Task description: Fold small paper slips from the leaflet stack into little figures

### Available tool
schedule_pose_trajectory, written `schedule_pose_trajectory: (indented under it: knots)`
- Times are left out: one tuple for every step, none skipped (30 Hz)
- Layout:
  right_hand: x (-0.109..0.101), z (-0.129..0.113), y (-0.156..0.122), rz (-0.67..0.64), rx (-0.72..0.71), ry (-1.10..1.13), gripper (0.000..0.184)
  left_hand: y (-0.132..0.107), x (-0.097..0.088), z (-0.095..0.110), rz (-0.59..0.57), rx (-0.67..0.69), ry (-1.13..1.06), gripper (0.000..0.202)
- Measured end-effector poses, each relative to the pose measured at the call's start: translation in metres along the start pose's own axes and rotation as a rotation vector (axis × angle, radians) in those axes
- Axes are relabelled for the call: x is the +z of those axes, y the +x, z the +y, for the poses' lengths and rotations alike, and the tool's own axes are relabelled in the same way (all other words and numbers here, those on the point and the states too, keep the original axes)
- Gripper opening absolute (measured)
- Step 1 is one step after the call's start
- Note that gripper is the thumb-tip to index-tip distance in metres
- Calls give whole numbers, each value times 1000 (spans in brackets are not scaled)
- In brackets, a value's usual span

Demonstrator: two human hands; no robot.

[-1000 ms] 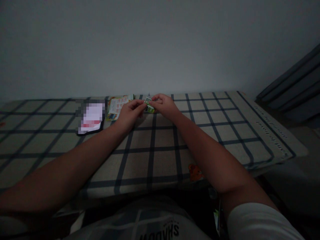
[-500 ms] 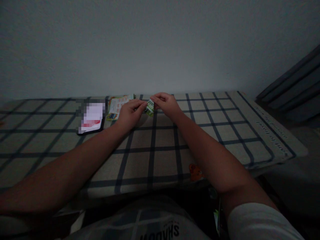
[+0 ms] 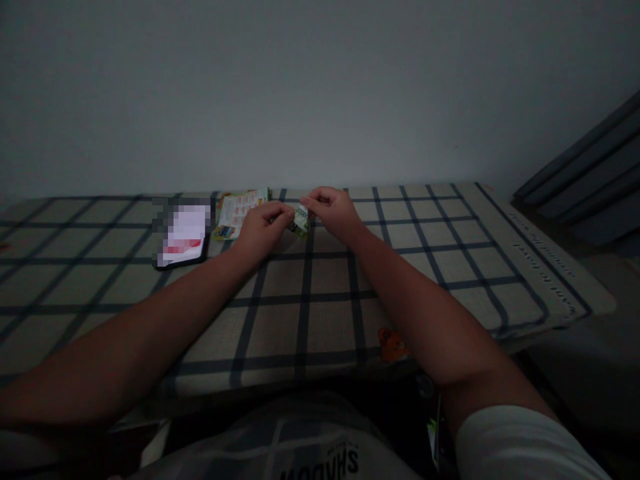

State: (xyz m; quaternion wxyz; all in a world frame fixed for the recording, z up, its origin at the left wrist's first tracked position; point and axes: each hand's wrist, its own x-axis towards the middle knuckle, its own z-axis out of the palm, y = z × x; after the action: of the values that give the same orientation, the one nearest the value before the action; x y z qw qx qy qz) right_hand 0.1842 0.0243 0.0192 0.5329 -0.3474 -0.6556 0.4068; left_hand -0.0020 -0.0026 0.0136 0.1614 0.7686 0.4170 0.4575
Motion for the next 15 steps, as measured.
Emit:
schedule_pose_trajectory:
  knots:
    - [0, 0, 0, -14, -5, -6, 35, 0, 0, 0, 5, -31, -30, 24]
    - [0, -1, 0, -24, -4, -9, 36, -1, 1, 0, 10, -54, -58, 25]
    - [1, -1, 0, -29, 2, -6, 37, -1, 1, 0, 14, -70, -85, 26]
    - [1, 0, 0, -30, 13, 4, 38, -1, 2, 0, 22, -82, -112, 26]
    - [1, 0, 0, -29, 28, 19, 40, -1, 2, 0, 35, -92, -137, 26]
    - [2, 0, 1, -28, 47, 39, 42, -1, 3, -1, 52, -101, -160, 26]
    - [2, 0, 0, -29, 67, 59, 44, -1, 3, -2, 71, -111, -182, 26]
    - [3, 0, 0, -35, 86, 72, 46, 0, 3, -3, 92, -121, -204, 26]
    - [3, 0, 0, -52, 105, 75, 48, 0, 3, -5, 116, -130, -224, 26]
    - [3, 0, 0, -76, 120, 67, 49, 1, 3, -6, 142, -135, -238, 25]
    - [2, 0, 0, -104, 131, 52, 50, 2, 2, -8, 168, -137, -247, 25]
    - [1, 0, -1, -130, 137, 32, 49, 3, 2, -9, 189, -136, -251, 24]
    - [0, -1, -1, -150, 138, 12, 47, 3, 1, -10, 203, -135, -247, 23]
    - [-1, -1, -1, -161, 136, -5, 46, 4, 1, -11, 209, -131, -237, 23]
    - [-1, -1, -1, -165, 132, -16, 44, 4, 1, -11, 207, -126, -226, 22]
